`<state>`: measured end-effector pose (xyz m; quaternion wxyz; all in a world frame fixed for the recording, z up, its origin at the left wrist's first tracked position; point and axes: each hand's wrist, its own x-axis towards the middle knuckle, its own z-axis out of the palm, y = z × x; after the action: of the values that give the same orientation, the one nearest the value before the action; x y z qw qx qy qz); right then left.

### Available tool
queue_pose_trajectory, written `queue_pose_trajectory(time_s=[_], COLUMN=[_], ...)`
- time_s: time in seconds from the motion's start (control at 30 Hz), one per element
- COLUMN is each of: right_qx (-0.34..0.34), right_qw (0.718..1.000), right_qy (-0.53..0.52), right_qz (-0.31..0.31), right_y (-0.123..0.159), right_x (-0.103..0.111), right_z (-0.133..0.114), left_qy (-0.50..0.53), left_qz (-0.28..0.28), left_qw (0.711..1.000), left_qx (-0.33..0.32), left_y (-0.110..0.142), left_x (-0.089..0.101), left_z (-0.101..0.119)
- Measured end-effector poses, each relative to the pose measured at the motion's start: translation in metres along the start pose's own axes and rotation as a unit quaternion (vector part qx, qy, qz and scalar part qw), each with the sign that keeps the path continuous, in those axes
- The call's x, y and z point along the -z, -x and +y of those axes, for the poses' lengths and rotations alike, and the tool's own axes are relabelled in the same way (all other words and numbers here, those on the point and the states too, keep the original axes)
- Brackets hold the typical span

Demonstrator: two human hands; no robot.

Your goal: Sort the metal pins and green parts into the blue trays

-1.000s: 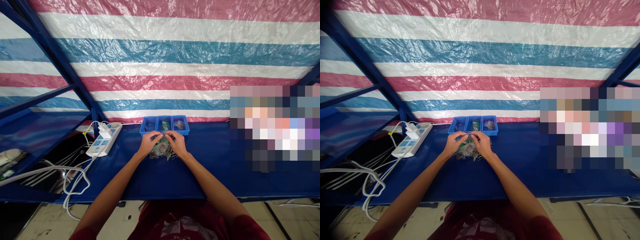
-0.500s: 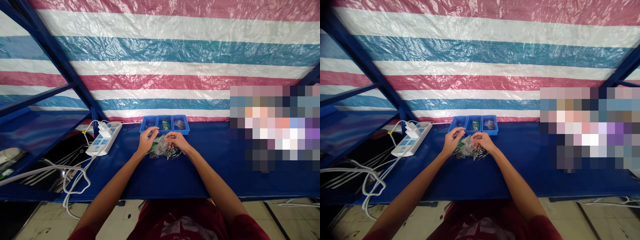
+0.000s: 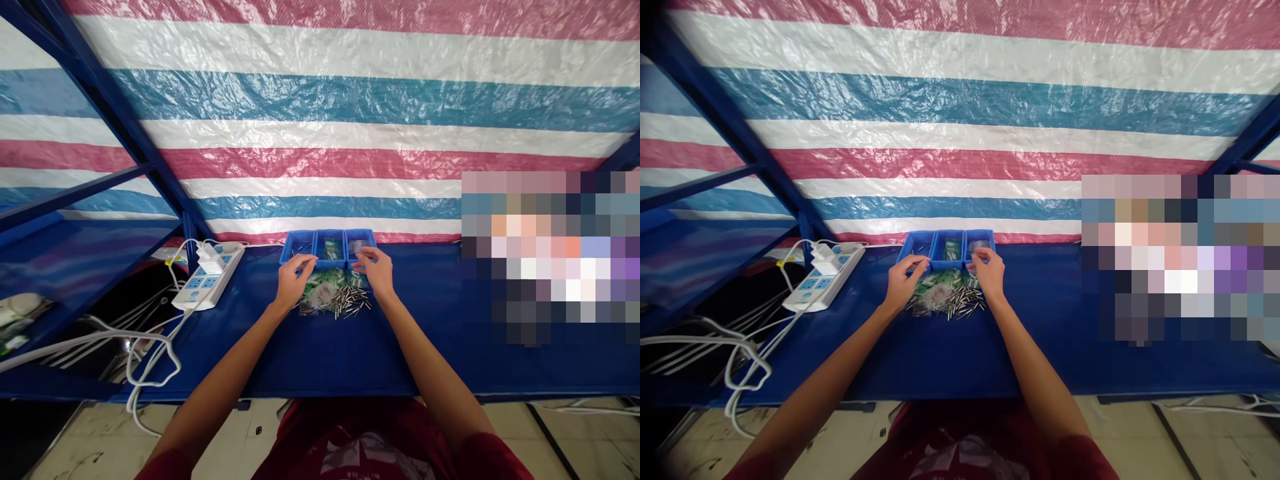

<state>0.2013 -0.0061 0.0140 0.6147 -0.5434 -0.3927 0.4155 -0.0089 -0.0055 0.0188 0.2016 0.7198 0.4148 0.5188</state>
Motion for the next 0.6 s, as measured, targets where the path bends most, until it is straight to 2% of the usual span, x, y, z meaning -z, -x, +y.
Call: queue_pose_trajectory(time_s=[0.07, 0.13, 0.2, 0.33, 0.43, 0.6], right_qx=[0.036, 0.083, 0.145, 0.133, 0.108, 0.114], right_qw=[0.992, 0.959, 0.9, 0.789, 0.739, 0.712], right_qy=[0.11, 0.232, 0.34, 0.463, 0.533, 0.579], right_qz=[-0.058, -0.143, -0.229, -0.38, -0.398, -0.382], right_y=[0.006, 0.012, 0.018, 0.032, 0.042, 0.052], right_x=[0.001, 0.004, 0.01, 0.021, 0.02, 0.012], right_z=[-0.005, -0.011, -0.017, -0.023, -0.02, -0.01], left_qy=[-0.021, -0.045, -0.061, -0.066, -0.065, -0.069], left_qz=[-0.024, -0.058, -0.089, -0.111, -0.102, -0.087], left_qw=[0.999, 0.997, 0.993, 0.991, 0.992, 0.993], left_qx=[-0.016, -0.029, -0.036, -0.035, -0.037, -0.049], left_y=[-0.002, -0.006, -0.008, -0.008, -0.005, -0.002], left_x=[0.004, 0.008, 0.011, 0.009, 0.006, 0.004], left_z=[-0.001, 0.0, 0.001, 0.001, -0.001, -0.005])
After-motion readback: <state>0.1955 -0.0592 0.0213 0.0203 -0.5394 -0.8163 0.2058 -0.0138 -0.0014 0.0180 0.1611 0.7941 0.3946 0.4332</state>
